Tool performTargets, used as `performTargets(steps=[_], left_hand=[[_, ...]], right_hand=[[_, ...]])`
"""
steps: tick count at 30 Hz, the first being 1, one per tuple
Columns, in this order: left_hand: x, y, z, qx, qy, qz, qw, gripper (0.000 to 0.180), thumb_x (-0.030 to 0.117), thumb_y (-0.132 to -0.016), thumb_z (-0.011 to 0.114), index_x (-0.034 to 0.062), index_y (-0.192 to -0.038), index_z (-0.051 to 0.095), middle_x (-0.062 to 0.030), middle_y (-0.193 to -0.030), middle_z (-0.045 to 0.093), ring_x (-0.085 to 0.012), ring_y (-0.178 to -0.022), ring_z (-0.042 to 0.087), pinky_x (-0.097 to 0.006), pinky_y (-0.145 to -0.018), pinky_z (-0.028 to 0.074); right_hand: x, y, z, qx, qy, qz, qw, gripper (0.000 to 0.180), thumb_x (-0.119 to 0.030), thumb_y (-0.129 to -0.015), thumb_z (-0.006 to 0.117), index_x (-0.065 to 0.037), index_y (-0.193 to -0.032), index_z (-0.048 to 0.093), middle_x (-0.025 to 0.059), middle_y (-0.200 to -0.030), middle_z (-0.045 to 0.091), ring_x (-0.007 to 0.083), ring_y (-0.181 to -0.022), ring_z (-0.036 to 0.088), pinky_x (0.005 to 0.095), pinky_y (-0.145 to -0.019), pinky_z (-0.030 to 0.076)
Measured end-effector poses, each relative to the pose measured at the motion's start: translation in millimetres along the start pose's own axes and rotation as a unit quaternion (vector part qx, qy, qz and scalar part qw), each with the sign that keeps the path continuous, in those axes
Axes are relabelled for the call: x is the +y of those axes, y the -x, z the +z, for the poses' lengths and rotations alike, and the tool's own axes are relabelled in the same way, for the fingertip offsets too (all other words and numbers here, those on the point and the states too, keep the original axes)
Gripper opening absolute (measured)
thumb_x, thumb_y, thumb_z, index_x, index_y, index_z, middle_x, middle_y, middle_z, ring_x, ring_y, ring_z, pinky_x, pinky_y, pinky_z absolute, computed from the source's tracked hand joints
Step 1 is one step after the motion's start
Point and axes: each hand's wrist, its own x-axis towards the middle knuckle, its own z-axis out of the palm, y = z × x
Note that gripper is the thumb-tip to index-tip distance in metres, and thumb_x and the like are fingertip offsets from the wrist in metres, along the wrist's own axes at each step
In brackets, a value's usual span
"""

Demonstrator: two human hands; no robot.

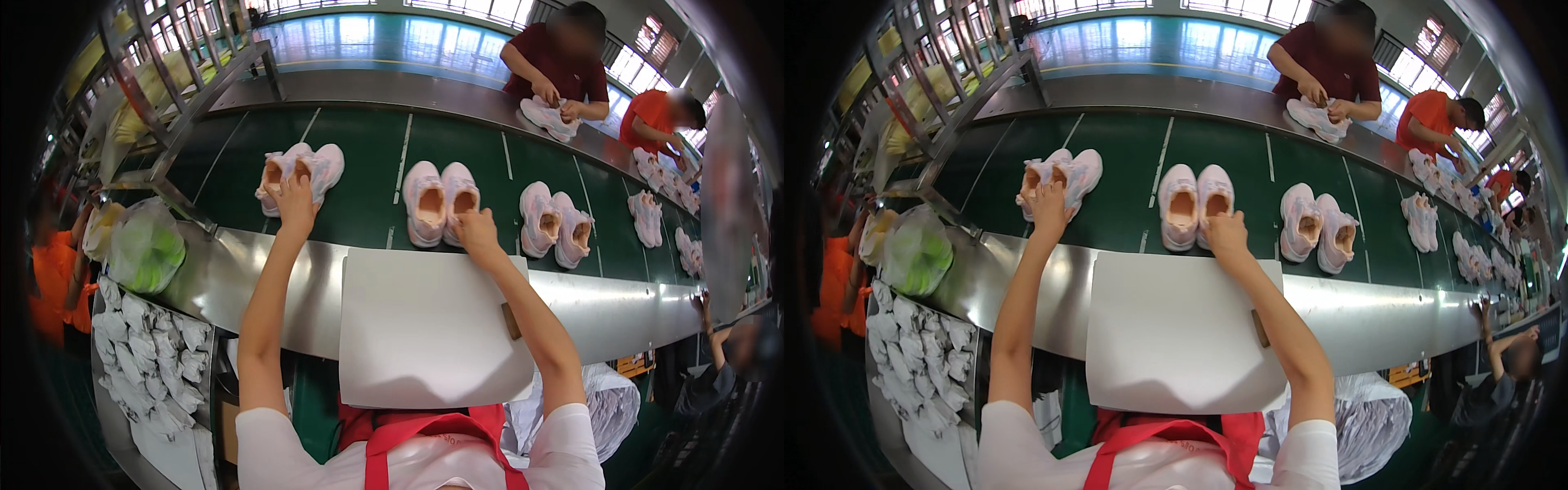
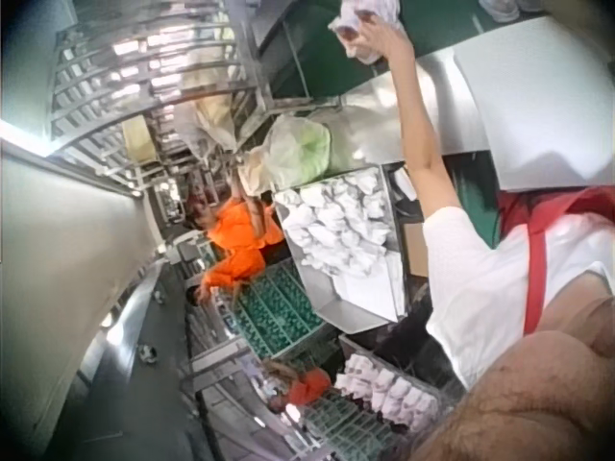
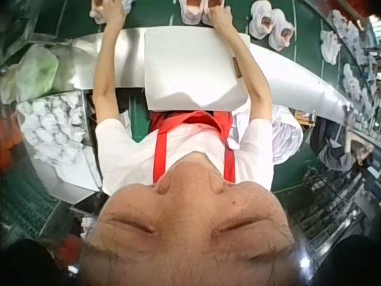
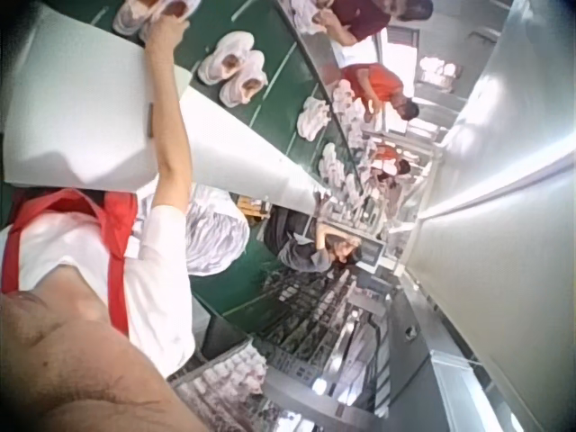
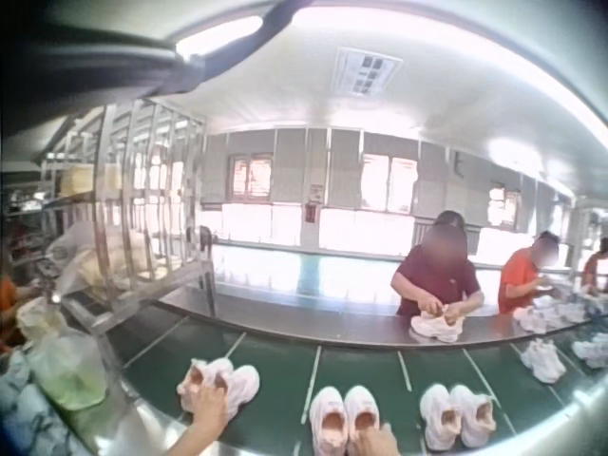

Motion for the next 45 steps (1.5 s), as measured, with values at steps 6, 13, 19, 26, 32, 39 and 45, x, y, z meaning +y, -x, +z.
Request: performTargets(steps=[6,13,19,26,32,39,45], left_hand=[[126.2,75.5,-113.5,-0.113,0.334,0.193,0.916,0.053,0.028,-0.083,0.063,0.0034,-0.126,0.044,-0.0155,-0.128,0.046,-0.031,-0.121,0.041,-0.052,-0.104,0.025],[199.9,157.0,-109.0,-0.15,0.338,0.408,0.835,0.059,0.032,-0.085,0.057,0.0061,-0.135,0.039,-0.0166,-0.143,0.031,-0.0308,-0.134,0.027,-0.053,-0.109,0.017],[195.2,151.6,-112.0,-0.079,0.361,0.424,0.827,0.044,0.021,-0.079,0.063,0.0047,-0.119,0.052,-0.0148,-0.126,0.047,-0.0307,-0.12,0.042,-0.048,-0.104,0.029],[226.3,148.7,-112.4,-0.095,0.444,0.463,0.761,0.02,0.005,-0.07,0.067,0.0064,-0.087,0.059,-0.007,-0.091,0.056,-0.0269,-0.086,0.054,-0.036,-0.079,0.044],[215.4,156.3,-113.2,-0.104,0.47,0.402,0.779,0.017,-0.005,-0.076,0.061,0.0013,-0.092,0.06,-0.0142,-0.094,0.055,-0.03,-0.09,0.053,-0.037,-0.079,0.045],[228.0,159.2,-118.9,-0.085,0.409,0.427,0.802,0.024,-0.006,-0.079,0.057,-0.0003,-0.102,0.057,-0.0129,-0.131,0.047,-0.0309,-0.118,0.045,-0.039,-0.096,0.038],[214.9,145.7,-129.6,0.026,0.372,0.493,0.787,0.003,-0.001,-0.077,0.052,0.0014,-0.076,0.052,-0.0139,-0.095,0.061,-0.0336,-0.092,0.053,-0.039,-0.082,0.043]], right_hand=[[-26.7,56.8,-44.5,0.083,-0.13,-0.061,0.986,0.055,-0.017,-0.077,0.068,-0.007,-0.125,0.046,0.0165,-0.114,0.054,0.0372,-0.108,0.048,0.0424,-0.093,0.04],[14.5,203.8,-73.9,0.07,0.088,0.133,0.985,0.059,-0.03,-0.075,0.07,0.002,-0.119,0.05,0.0148,-0.099,0.054,0.0308,-0.093,0.05,0.0398,-0.078,0.041],[-4.9,198.5,-75.5,0.144,0.067,0.137,0.978,0.05,-0.022,-0.068,0.075,-0.001,-0.109,0.054,0.0112,-0.102,0.051,0.0279,-0.093,0.049,0.0378,-0.078,0.04],[-6.9,202.6,-75.7,0.184,-0.047,0.153,0.97,0.042,-0.015,-0.068,0.073,-0.004,-0.103,0.053,0.0106,-0.103,0.052,0.0285,-0.097,0.05,0.0382,-0.078,0.041],[-0.5,187.6,-58.7,0.152,-0.182,0.157,0.959,0.014,-0.009,-0.079,0.057,-0.005,-0.091,0.054,0.013,-0.086,0.058,0.0331,-0.082,0.058,0.0416,-0.068,0.048],[-3.8,199.8,-57.0,0.013,-0.256,0.114,0.96,0.01,-0.013,-0.078,0.058,-0.004,-0.083,0.058,0.0139,-0.086,0.06,0.0333,-0.083,0.058,0.0435,-0.068,0.047],[-5.1,200.2,-60.1,0.178,-0.358,0.197,0.895,0.019,-0.018,-0.077,0.06,-0.002,-0.086,0.057,0.0177,-0.081,0.062,0.0374,-0.079,0.059,0.0451,-0.069,0.046]])
